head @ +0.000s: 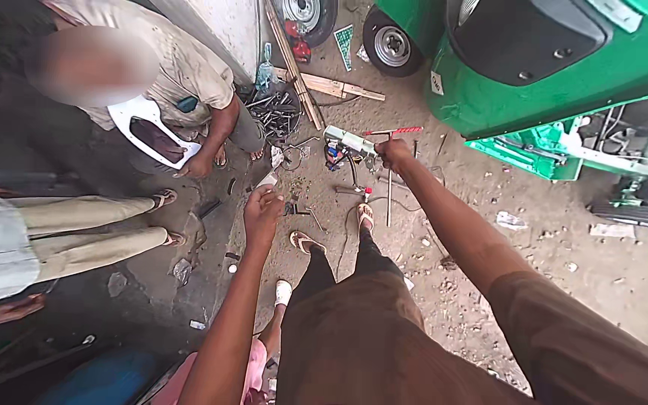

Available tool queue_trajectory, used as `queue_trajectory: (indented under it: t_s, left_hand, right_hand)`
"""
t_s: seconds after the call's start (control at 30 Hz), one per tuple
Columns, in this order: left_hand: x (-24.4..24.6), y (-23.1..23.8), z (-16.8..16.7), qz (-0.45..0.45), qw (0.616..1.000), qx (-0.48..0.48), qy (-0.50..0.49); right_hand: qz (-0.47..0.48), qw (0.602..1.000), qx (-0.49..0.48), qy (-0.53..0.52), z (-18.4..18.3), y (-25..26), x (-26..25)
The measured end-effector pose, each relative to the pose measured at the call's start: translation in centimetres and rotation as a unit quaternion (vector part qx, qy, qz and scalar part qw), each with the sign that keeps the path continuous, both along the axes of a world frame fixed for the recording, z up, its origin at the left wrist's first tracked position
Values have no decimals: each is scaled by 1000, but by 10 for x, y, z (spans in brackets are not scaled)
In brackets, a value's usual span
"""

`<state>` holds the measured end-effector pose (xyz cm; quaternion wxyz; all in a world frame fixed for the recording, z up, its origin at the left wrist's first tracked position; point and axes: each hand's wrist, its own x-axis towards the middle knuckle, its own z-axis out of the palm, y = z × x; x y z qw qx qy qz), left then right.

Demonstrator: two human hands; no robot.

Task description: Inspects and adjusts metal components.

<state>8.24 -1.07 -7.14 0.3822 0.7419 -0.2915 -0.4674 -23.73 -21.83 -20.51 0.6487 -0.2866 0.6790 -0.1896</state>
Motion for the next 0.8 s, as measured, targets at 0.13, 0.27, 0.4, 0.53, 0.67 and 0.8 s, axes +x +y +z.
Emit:
queue_trajectory:
  t_s: [0.13,0.27,0.4,0.53,0.67,0.8]
  left_hand:
    - [-3,-52,23,-184,966,-103,-152]
    - [-9,-104,54,-360,910,-82,-187]
    - [-12,-115,80,-494,866,29,74]
    - [-5,-69,82,-426,865,20,266]
    - [1,-6,58,-293,886,-24,359]
    - [11,33,51,-132,898,-69,414]
  right_hand:
    - [119,991,-37,-37,83,8,7]
    - [233,968,-47,-85,194,19,26]
    - [268,954,-40,-125,276,26,48]
    - [234,960,-101,-119,309,40,60]
    - [176,931,-298,-120,336,64,57]
    - [138,865,-432,-213,379,98,57]
